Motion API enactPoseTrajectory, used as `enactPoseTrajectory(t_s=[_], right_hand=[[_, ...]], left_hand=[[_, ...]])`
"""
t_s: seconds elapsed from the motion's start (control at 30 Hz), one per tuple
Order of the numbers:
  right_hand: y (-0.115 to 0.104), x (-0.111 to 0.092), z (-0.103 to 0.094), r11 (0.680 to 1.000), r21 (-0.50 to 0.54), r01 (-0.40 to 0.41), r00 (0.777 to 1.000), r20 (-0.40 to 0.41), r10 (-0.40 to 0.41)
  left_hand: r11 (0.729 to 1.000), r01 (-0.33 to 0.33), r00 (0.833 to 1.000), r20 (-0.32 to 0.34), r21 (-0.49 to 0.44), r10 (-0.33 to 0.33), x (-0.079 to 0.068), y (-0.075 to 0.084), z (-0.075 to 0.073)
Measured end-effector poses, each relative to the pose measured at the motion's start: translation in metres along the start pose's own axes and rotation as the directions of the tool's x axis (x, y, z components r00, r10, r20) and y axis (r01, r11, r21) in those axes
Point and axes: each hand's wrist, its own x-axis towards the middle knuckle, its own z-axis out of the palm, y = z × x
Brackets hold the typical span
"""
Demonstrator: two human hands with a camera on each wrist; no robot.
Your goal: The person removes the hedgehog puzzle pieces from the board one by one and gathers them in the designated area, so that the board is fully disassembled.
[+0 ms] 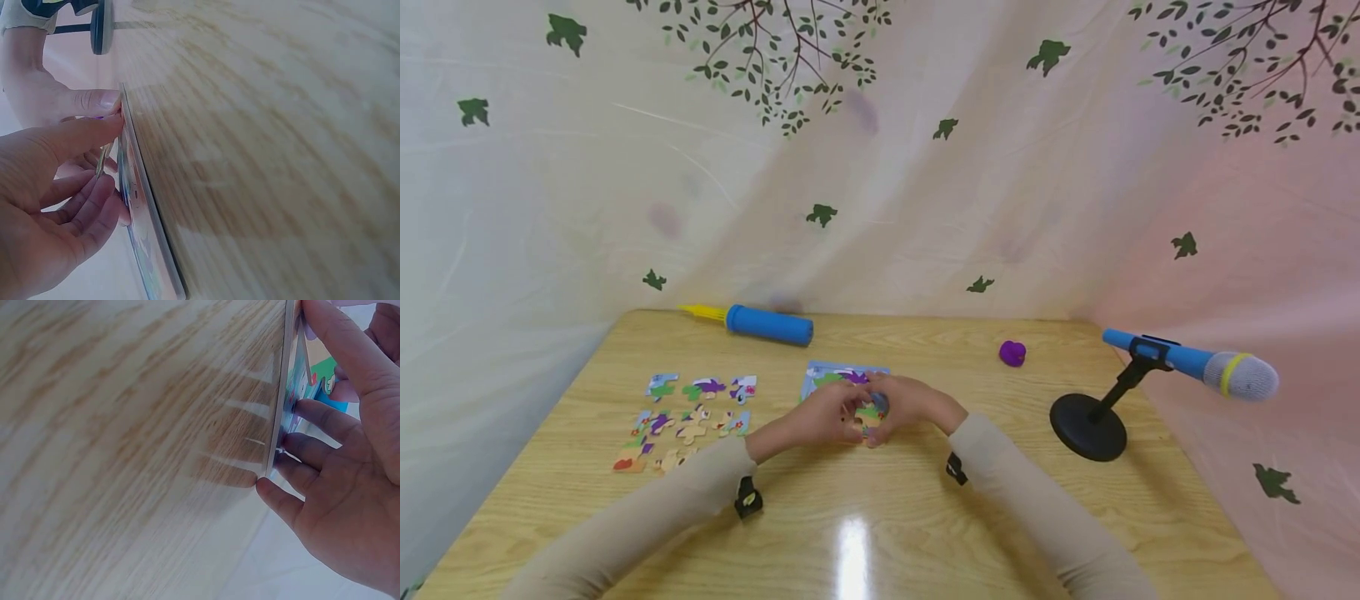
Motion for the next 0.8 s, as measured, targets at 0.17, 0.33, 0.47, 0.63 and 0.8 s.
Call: enactPoseTrajectory(t_s=[0.17, 0.33, 0.47, 0.63, 0.8], right_hand=[[0.001, 0.001, 0.002, 1.000, -0.001, 0.017, 1.000, -0.002, -0.017], [0.002, 0.002, 0.002, 1.000, -0.010, 0.018, 1.000, -0.001, -0.018], [0.002, 0.002, 0.002, 0.999, -0.033, 0.006, 1.000, 0.004, -0.006], [0.001, 0.002, 0.002, 0.999, -0.045, -0.003, 1.000, 0.005, 0.003], [0.002, 0.002, 0.003, 0.999, -0.042, -0.017, 1.000, 0.005, 0.017]], left_hand=[[1.000, 0.012, 1.000, 0.002, 0.020, -0.012, -0.001, 0.001, -0.002], [0.997, 0.067, 0.998, 0.004, 0.036, -0.068, -0.007, 0.001, -0.008], [0.994, 0.094, 0.995, -0.029, 0.049, -0.093, -0.018, -0.005, -0.018], [0.992, 0.127, 0.989, -0.084, 0.018, -0.125, -0.037, -0.010, -0.041], [0.984, 0.176, 0.974, -0.146, 0.002, -0.173, -0.059, -0.017, -0.074]])
